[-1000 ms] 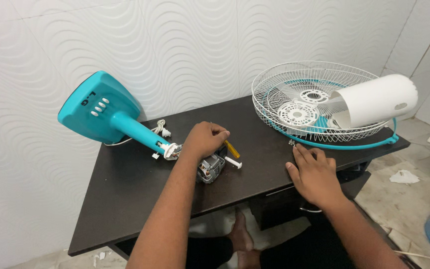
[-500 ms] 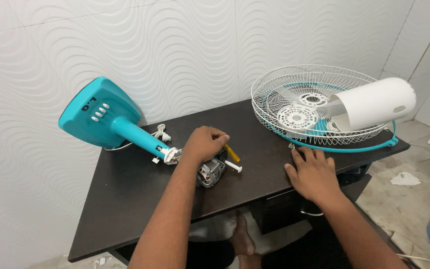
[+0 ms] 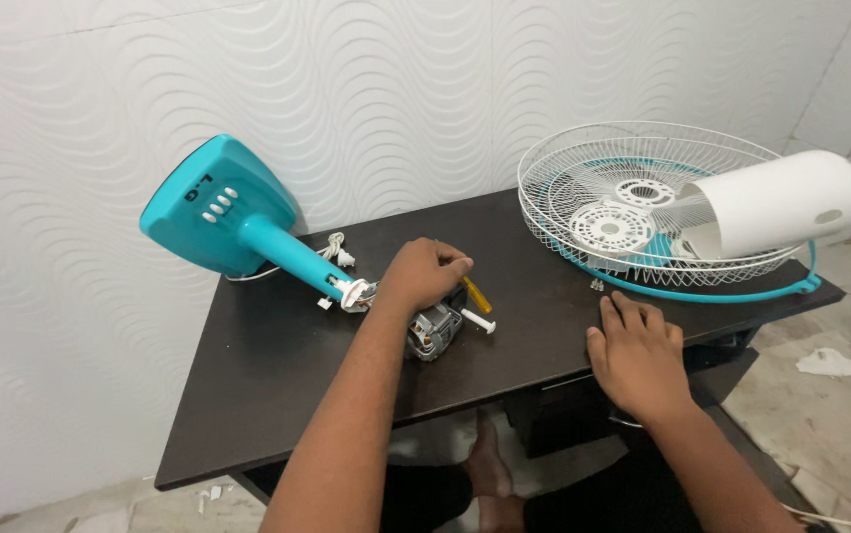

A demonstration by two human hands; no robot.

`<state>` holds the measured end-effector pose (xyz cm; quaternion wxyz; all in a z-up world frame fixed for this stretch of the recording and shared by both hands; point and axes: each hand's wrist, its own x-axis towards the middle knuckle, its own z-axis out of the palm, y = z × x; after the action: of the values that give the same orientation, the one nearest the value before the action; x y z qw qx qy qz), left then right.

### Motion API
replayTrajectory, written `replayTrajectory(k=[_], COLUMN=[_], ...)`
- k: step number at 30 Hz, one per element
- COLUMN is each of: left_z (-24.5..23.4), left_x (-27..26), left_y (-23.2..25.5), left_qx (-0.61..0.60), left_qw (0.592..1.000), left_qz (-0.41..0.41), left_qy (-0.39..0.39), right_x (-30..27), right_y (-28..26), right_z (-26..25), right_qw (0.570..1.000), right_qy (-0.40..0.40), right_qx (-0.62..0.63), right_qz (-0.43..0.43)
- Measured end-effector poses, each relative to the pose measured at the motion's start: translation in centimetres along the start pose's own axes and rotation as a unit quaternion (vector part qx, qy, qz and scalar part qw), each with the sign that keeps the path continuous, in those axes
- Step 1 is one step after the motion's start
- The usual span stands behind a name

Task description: The person disassembles a teal and white pedestal fan on a dark table. They remove the front grille, then use a screwdriver to detach the motor housing and separate the motor from the fan stand.

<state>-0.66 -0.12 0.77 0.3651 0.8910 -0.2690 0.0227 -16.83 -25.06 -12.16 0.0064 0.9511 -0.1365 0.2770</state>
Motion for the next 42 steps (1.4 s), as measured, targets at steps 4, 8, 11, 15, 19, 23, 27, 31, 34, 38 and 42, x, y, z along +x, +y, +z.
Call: replayTrajectory(k=[4,8,11,15,19,23,27,31,34,38,42], left_z=[-0.1,0.0,0.0,0.1,0.2,0.5,0.5,0.8,1.1,0.8,0.6], left_x=[0.0,-0.2,-0.1,-0.1,0.3,0.1,0.3,0.7,0.5,0.2,-0.3], left_y=[-0.1,0.0,0.2,0.0,-0.3,-0.8,-1.1,-1.6,-1.7,-1.1,-0.7], left_qx=[-0.011,-0.014,0.000,0.000,-0.005,0.004,-0.012,-0.001,0.013,0.050,0.076], left_qw=[1.000,1.000,1.000,1.000,1.000,0.999,1.000,0.999,0.998,0.998,0.997], left_qz=[0.003,-0.004,-0.009,-0.001,0.001,0.050,0.027,0.050,0.069,0.045,0.021], left_qy=[-0.005,0.000,-0.004,-0.004,-0.011,0.003,-0.007,-0.005,0.002,0.006,-0.012], right_x=[-0.7,-0.7,-1.2,-0.4,2.9,7.4,8.1,7.3,6.8,6.8,6.7], right_y=[-0.3,-2.1,-3.9,-5.5,-7.7,-10.3,-11.5,-11.5,-11.9,-11.9,-11.5], right_z=[0.2,-1.2,-2.3,-4.0,-5.0,-2.5,0.5,0.3,-0.7,-1.4,-1.5], right_qw=[0.999,0.993,0.989,0.997,0.964,0.905,0.880,0.900,0.908,0.918,0.908], right_qy=[-0.024,-0.074,-0.099,-0.075,-0.159,-0.066,-0.093,-0.117,-0.112,-0.080,-0.065], right_qx=[-0.020,-0.087,-0.105,-0.011,0.196,0.413,0.466,0.418,0.399,0.373,0.385], right_qz=[0.012,0.007,-0.022,-0.031,0.088,0.075,0.019,0.045,0.070,0.111,0.153])
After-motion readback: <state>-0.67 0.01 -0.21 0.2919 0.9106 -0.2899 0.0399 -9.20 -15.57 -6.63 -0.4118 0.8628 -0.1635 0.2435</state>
